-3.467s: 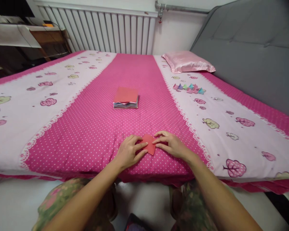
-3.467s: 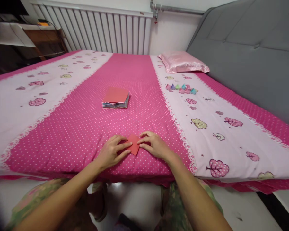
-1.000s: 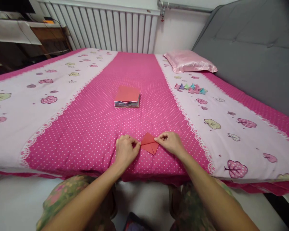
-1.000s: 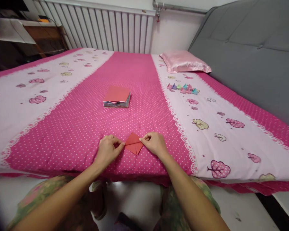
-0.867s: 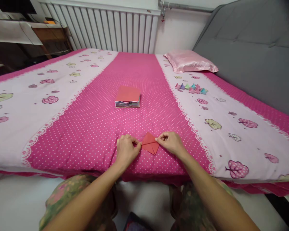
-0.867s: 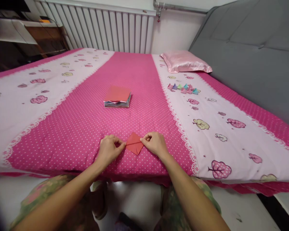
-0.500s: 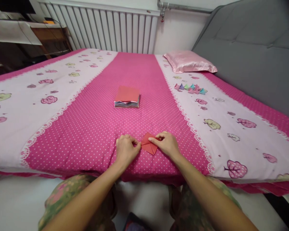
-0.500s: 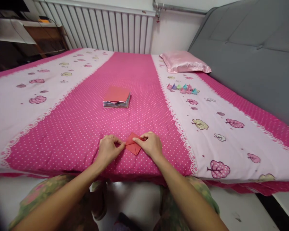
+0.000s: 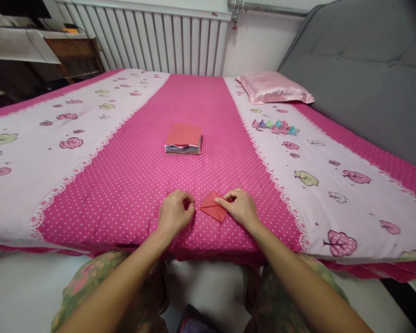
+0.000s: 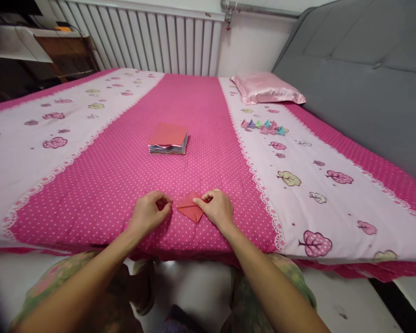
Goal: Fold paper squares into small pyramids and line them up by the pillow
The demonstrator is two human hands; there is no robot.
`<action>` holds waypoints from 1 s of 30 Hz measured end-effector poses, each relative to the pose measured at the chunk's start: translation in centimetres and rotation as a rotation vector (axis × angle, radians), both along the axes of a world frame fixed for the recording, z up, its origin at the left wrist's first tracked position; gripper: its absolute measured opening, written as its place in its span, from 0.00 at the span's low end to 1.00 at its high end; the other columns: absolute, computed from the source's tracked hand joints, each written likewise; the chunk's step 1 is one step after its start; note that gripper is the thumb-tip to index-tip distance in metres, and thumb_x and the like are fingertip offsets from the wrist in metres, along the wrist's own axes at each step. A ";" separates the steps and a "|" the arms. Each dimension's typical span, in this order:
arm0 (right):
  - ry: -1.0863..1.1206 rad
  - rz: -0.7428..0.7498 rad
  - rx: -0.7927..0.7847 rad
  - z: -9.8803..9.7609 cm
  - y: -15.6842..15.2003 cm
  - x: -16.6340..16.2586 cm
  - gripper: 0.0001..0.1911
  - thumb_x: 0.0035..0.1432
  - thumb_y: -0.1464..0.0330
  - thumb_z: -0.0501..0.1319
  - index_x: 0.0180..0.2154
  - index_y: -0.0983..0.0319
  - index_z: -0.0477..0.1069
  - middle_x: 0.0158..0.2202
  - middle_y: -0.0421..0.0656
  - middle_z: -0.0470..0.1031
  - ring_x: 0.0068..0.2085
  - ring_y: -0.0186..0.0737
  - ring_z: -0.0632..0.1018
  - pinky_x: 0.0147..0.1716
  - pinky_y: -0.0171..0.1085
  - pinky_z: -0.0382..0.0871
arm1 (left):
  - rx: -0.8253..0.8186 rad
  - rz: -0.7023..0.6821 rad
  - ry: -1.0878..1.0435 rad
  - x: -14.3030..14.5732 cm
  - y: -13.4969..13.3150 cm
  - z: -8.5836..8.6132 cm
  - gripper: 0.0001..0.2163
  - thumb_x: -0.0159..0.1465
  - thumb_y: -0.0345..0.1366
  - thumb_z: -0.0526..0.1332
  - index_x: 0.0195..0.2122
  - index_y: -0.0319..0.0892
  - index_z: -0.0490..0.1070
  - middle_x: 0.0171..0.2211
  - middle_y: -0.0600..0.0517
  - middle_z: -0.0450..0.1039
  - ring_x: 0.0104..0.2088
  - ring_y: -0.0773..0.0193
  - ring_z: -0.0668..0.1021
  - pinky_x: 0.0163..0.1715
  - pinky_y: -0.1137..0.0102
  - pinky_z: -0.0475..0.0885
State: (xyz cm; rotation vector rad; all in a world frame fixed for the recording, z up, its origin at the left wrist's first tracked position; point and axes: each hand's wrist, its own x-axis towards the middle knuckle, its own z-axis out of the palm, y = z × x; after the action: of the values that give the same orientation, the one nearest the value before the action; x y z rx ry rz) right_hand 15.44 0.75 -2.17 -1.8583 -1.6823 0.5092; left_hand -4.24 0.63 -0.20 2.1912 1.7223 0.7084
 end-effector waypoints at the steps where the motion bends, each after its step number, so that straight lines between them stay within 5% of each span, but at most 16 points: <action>1: 0.001 0.001 0.000 0.0 0.0 0.0 0.16 0.45 0.54 0.63 0.22 0.60 0.73 0.26 0.42 0.75 0.27 0.38 0.73 0.26 0.34 0.62 | 0.065 -0.060 -0.019 0.1 -0.2 -0.2 0.06 0.55 0.28 0.57 0.30 0.39 0.73 0.30 0.49 0.75 0.32 0.62 0.75 0.35 0.68 0.70; 6: -0.008 0.017 0.004 -0.2 0.1 0.1 0.15 0.47 0.55 0.62 0.22 0.61 0.73 0.26 0.42 0.75 0.28 0.38 0.74 0.28 0.34 0.63 | 0.278 -0.411 0.107 2.2 -2.7 -2.0 0.20 0.64 0.40 0.52 0.54 0.35 0.63 0.53 0.41 0.67 0.55 0.56 0.68 0.54 0.61 0.63; 11: -0.034 0.029 0.020 -0.4 0.2 0.2 0.15 0.47 0.55 0.61 0.22 0.61 0.73 0.25 0.43 0.75 0.27 0.37 0.74 0.27 0.34 0.63 | 0.212 -0.341 0.337 4.3 -4.5 -3.9 0.36 0.62 0.53 0.46 0.61 0.27 0.49 0.62 0.35 0.50 0.63 0.49 0.51 0.60 0.55 0.52; 19: -0.051 0.034 0.025 -0.5 0.4 0.4 0.16 0.47 0.54 0.62 0.21 0.61 0.73 0.25 0.43 0.76 0.27 0.38 0.74 0.27 0.34 0.62 | 0.171 -0.287 0.405 4.9 -4.9 -4.4 0.36 0.62 0.54 0.46 0.62 0.27 0.48 0.62 0.34 0.48 0.63 0.47 0.51 0.60 0.55 0.50; 26: 0.162 0.267 -0.088 0.1 0.6 2.8 0.10 0.51 0.63 0.60 0.27 0.62 0.76 0.26 0.42 0.78 0.27 0.36 0.75 0.26 0.32 0.63 | 0.170 -0.269 0.397 5.0 -4.9 -4.5 0.35 0.61 0.54 0.48 0.62 0.33 0.49 0.62 0.32 0.48 0.62 0.44 0.53 0.58 0.53 0.53; 30: 0.173 0.243 -0.107 -0.1 0.7 3.4 0.08 0.49 0.65 0.61 0.27 0.62 0.77 0.26 0.42 0.79 0.26 0.37 0.76 0.26 0.33 0.65 | 0.163 -0.248 0.377 5.2 -5.1 -4.4 0.34 0.60 0.55 0.50 0.62 0.37 0.52 0.62 0.34 0.49 0.62 0.43 0.54 0.57 0.52 0.56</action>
State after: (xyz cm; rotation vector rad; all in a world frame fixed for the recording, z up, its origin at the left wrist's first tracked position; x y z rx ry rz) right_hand 18.84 1.48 -2.26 -1.6364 -1.8017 0.8497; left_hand 0.93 -4.45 -4.65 2.7327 1.5495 0.4048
